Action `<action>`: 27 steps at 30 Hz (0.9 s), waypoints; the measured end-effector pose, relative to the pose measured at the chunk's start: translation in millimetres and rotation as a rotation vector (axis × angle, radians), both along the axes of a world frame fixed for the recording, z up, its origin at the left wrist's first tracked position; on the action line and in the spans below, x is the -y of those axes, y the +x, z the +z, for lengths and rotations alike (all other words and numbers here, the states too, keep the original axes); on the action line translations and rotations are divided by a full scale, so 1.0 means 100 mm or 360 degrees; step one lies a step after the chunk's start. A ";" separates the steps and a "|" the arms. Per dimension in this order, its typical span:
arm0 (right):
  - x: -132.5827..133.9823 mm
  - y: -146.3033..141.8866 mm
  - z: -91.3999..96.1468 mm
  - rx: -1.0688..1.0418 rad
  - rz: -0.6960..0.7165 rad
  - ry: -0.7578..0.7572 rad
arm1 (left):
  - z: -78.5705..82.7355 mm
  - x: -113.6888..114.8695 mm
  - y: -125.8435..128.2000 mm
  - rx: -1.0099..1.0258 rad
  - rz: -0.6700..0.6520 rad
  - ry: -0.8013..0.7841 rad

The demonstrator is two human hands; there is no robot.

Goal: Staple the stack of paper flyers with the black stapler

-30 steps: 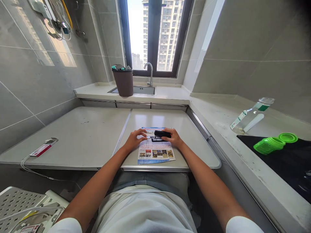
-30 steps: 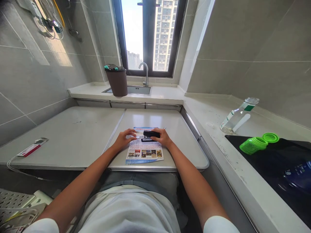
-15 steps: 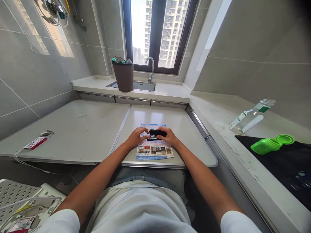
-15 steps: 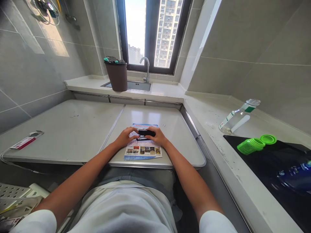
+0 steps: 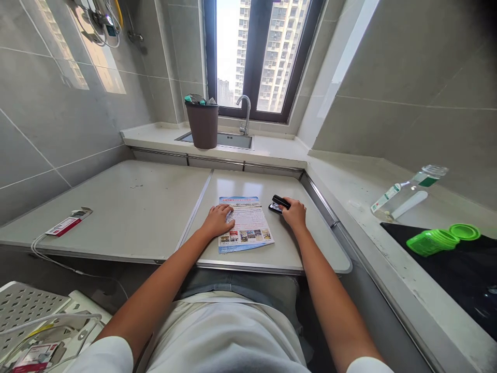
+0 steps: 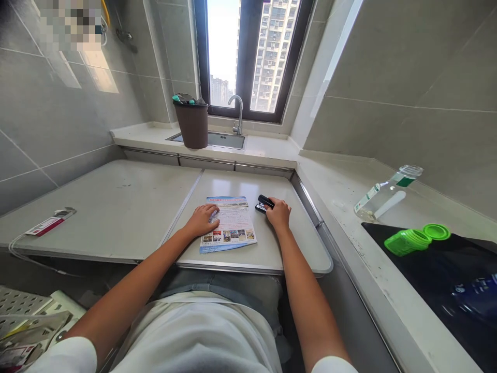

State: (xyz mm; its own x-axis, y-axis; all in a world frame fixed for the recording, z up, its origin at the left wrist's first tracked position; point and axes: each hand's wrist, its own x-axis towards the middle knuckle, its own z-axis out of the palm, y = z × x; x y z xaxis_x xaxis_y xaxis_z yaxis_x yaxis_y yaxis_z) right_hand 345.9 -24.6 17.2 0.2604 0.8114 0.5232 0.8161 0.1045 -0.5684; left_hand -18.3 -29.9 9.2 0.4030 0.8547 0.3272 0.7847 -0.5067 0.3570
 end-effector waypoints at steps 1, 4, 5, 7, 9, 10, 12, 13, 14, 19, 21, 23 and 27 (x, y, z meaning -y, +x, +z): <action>-0.01 0.01 -0.02 0.0001 0.0029 -0.0021 | -0.01 -0.01 -0.01 0.0013 0.0021 0.0011; -0.05 0.01 -0.08 -0.0001 0.0200 -0.0064 | -0.04 -0.04 -0.02 0.0027 0.0047 0.0022; -0.05 0.00 -0.09 0.0001 0.0265 -0.0076 | -0.05 -0.05 -0.02 0.0032 0.0050 0.0025; -0.06 -0.04 -0.09 0.0017 0.0380 -0.0094 | -0.06 -0.06 -0.02 0.0048 0.0044 0.0023; -0.04 -0.08 -0.06 0.0039 0.0475 -0.0113 | -0.07 -0.07 -0.02 0.0062 0.0035 0.0017; -0.03 -0.11 -0.05 0.0048 0.0521 -0.0124 | -0.08 -0.07 -0.03 0.0061 0.0034 0.0014; 0.01 -0.16 -0.02 0.0068 0.0601 -0.0143 | -0.08 -0.07 -0.03 0.0035 0.0036 0.0004; 0.02 -0.18 0.00 0.0076 0.0633 -0.0150 | -0.08 -0.07 -0.03 0.0016 0.0037 -0.0005; 0.04 -0.20 0.01 0.0085 0.0666 -0.0156 | -0.08 -0.07 -0.03 -0.0003 0.0032 -0.0019; 0.07 -0.22 0.04 0.0105 0.0725 -0.0172 | -0.10 -0.09 -0.03 0.0039 0.0082 -0.0003; 0.06 -0.21 0.04 0.0101 0.0655 -0.0164 | -0.10 -0.10 -0.03 0.0064 0.0135 0.0028; 0.06 -0.20 0.04 0.0099 0.0606 -0.0153 | -0.10 -0.11 -0.04 0.0060 0.0159 0.0031; 0.07 -0.20 0.06 0.0158 0.0635 -0.0185 | -0.08 -0.10 -0.05 0.0012 0.0162 0.0004</action>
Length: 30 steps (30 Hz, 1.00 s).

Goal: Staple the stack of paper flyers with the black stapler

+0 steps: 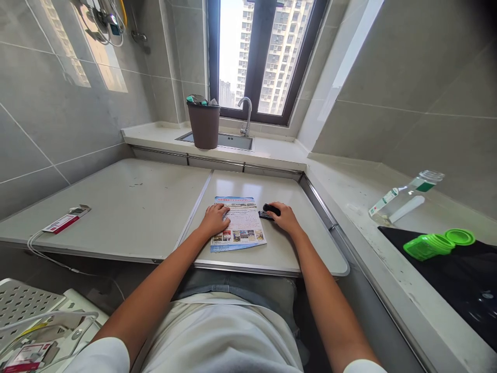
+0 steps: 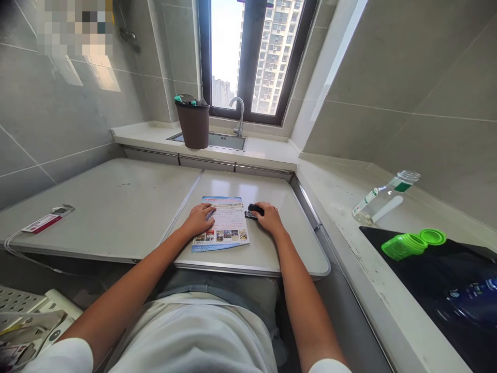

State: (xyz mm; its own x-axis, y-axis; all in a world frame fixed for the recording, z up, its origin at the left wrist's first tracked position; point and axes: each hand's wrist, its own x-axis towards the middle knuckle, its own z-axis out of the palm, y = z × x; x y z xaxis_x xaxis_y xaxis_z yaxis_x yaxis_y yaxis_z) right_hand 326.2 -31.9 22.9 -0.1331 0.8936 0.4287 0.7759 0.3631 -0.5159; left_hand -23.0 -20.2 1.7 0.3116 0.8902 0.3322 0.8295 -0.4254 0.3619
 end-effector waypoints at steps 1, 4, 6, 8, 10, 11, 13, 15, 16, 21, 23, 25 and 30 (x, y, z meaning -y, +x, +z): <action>0.01 0.00 0.01 0.0023 0.0014 -0.0021 | 0.01 0.01 0.00 -0.0016 0.0000 -0.0010; 0.05 -0.01 0.05 0.0072 0.0075 -0.0072 | 0.05 0.04 0.00 -0.0063 0.0002 -0.0044; 0.07 -0.02 0.08 0.0103 0.0112 -0.0067 | 0.08 0.06 0.00 -0.0088 0.0001 -0.0064; 0.08 -0.04 0.10 0.0132 0.0137 -0.0041 | 0.11 0.08 0.01 -0.0123 -0.0002 -0.0088; 0.09 -0.06 0.11 0.0137 0.0168 -0.0006 | 0.13 0.10 0.01 -0.0168 -0.0013 -0.0119; 0.10 -0.06 0.12 0.0132 0.0187 0.0008 | 0.14 0.11 0.01 -0.0190 -0.0026 -0.0135; 0.11 -0.08 0.14 0.0116 0.0216 0.0021 | 0.16 0.13 0.01 -0.0218 -0.0058 -0.0156; 0.12 -0.09 0.15 0.0106 0.0246 0.0017 | 0.18 0.14 0.01 -0.0229 -0.0084 -0.0164; 0.13 -0.09 0.16 0.0099 0.0264 0.0015 | 0.18 0.15 0.01 -0.0232 -0.0092 -0.0164; 0.16 -0.11 0.17 0.0012 0.0359 0.0014 | 0.20 0.16 0.01 -0.0238 -0.0118 -0.0157; 0.17 -0.12 0.17 0.0019 0.0387 0.0022 | 0.20 0.16 0.01 -0.0237 -0.0122 -0.0163; 0.16 -0.13 0.16 0.0077 0.0375 0.0031 | 0.21 0.17 0.01 -0.0235 -0.0123 -0.0171; 0.15 -0.18 0.15 0.0298 0.0264 0.0026 | 0.22 0.18 0.02 -0.0246 -0.0137 -0.0191</action>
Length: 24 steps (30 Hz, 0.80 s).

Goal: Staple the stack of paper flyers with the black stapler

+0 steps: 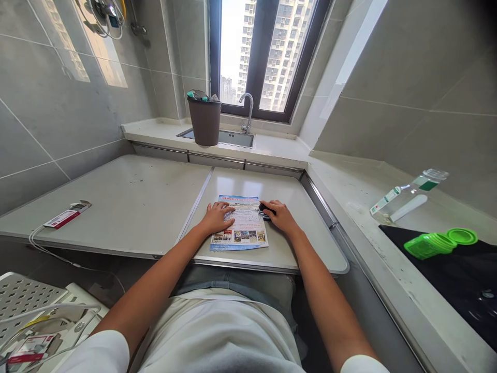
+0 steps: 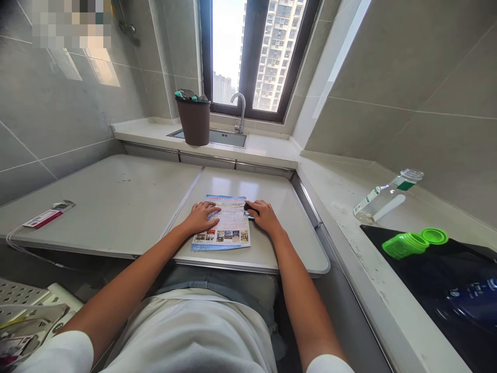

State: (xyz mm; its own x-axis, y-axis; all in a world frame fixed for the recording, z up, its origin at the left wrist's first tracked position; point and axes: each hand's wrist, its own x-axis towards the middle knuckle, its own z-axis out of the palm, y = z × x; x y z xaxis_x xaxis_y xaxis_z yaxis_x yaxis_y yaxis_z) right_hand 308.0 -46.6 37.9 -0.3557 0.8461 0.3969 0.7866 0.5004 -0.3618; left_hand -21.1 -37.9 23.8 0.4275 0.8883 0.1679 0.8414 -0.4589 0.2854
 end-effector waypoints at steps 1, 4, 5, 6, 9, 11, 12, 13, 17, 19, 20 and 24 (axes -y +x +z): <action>0.00 -0.01 0.00 0.0036 -0.0010 0.0009 | 0.00 0.00 0.00 -0.0001 -0.0005 -0.0004; 0.02 -0.06 0.01 0.0086 -0.0025 0.0016 | -0.01 -0.01 -0.01 0.0001 -0.0017 -0.0008; 0.03 -0.08 0.01 0.0091 -0.0029 0.0006 | -0.01 -0.01 -0.01 0.0001 -0.0018 -0.0005; 0.03 -0.09 0.01 0.0097 -0.0037 -0.0005 | -0.02 -0.02 -0.01 0.0003 -0.0017 -0.0001; 0.03 -0.11 0.01 0.0126 -0.0072 -0.0023 | -0.03 -0.02 -0.01 0.0007 -0.0007 0.0005; 0.03 -0.12 0.01 0.0136 -0.0080 -0.0023 | -0.03 -0.02 0.00 0.0003 -0.0001 0.0003; 0.03 -0.12 0.01 0.0134 -0.0075 -0.0024 | -0.03 -0.02 0.00 0.0000 0.0000 0.0003; 0.03 -0.13 0.01 0.0129 -0.0066 -0.0028 | -0.03 -0.02 0.00 -0.0003 0.0000 0.0002; 0.05 -0.17 0.03 0.0122 -0.0057 -0.0051 | -0.02 0.00 0.01 0.0000 -0.0005 -0.0006; 0.06 -0.19 0.04 0.0143 -0.0072 -0.0064 | 0.00 0.01 0.02 -0.0003 -0.0004 -0.0014; 0.07 -0.20 0.05 0.0157 -0.0080 -0.0070 | 0.00 0.01 0.02 -0.0004 -0.0003 -0.0017; 0.10 -0.23 0.08 0.0222 -0.0094 -0.0079 | 0.01 0.02 0.03 0.0006 0.0004 -0.0020</action>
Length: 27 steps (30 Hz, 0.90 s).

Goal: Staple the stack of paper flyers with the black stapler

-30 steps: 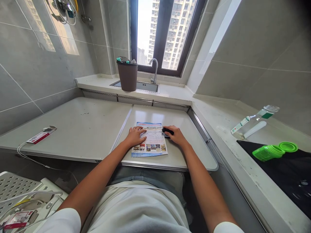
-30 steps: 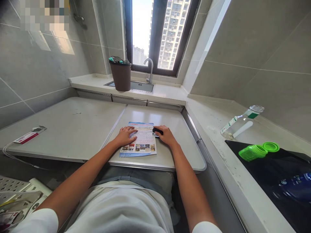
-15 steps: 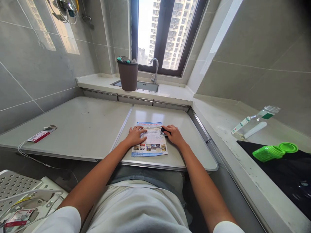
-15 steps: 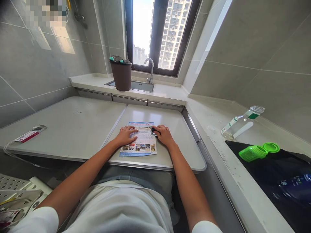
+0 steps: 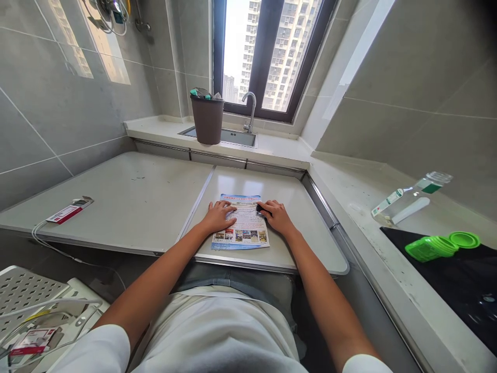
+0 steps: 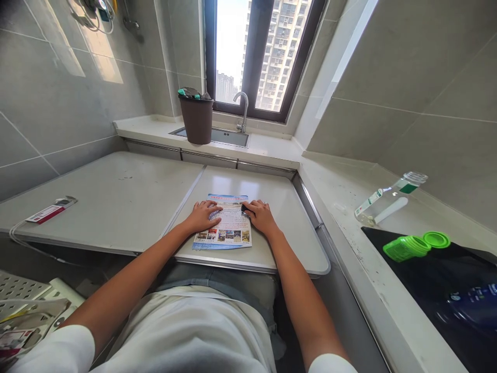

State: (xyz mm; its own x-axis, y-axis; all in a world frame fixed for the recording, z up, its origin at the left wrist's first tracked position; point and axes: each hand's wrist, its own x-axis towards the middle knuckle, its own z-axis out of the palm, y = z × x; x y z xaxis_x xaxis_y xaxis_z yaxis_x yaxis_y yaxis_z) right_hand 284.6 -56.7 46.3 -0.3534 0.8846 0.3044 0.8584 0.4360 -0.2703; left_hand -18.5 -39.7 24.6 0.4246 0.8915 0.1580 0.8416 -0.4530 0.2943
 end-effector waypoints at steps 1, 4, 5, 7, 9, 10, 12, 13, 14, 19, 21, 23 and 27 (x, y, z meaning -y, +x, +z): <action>0.01 -0.01 0.01 0.0024 -0.0007 0.0000 | 0.00 0.00 0.00 0.0002 0.0000 -0.0002; 0.03 -0.04 0.03 0.0109 -0.0039 -0.0026 | -0.01 0.00 0.00 0.0004 -0.0002 -0.0011; 0.04 -0.06 0.04 0.0137 -0.0051 -0.0039 | -0.01 0.00 0.00 0.0007 -0.0001 -0.0012; 0.06 -0.11 0.05 0.0198 -0.0080 -0.0060 | -0.01 0.00 0.00 0.0011 0.0002 -0.0012; 0.07 -0.16 0.06 0.0269 -0.0109 -0.0065 | -0.01 0.00 0.01 0.0010 -0.0002 -0.0017; 0.08 -0.18 0.06 0.0309 -0.0119 -0.0067 | -0.01 0.00 0.01 0.0009 -0.0005 -0.0021; 0.09 -0.22 0.05 0.0384 -0.0123 -0.0071 | 0.00 0.00 0.01 0.0005 -0.0005 -0.0027; 0.10 -0.24 0.04 0.0414 -0.0117 -0.0069 | 0.01 0.01 0.01 0.0003 -0.0002 -0.0029; 0.11 -0.24 0.03 0.0434 -0.0111 -0.0054 | 0.01 0.01 0.01 0.0001 0.0002 -0.0032; 0.12 -0.11 0.00 0.0248 -0.0155 0.0087 | 0.01 0.00 -0.01 0.0003 -0.0006 -0.0031; 0.11 -0.03 0.00 0.0136 -0.0192 0.0072 | 0.01 0.00 -0.02 0.0007 -0.0014 -0.0025; 0.09 0.03 -0.01 0.0077 -0.0243 0.0049 | 0.01 0.00 -0.02 0.0005 -0.0018 -0.0017; 0.03 0.12 -0.05 0.0032 -0.0565 0.0086 | -0.01 -0.02 -0.03 0.0002 -0.0016 -0.0010</action>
State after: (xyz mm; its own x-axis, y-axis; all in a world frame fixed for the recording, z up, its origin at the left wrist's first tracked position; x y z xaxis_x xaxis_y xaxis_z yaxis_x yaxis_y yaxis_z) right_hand 297.0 -60.2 41.5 -0.0334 0.9361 0.3502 0.9639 0.1228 -0.2363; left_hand -21.8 -37.8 23.4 0.4331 0.8883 0.1530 0.8367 -0.4593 0.2984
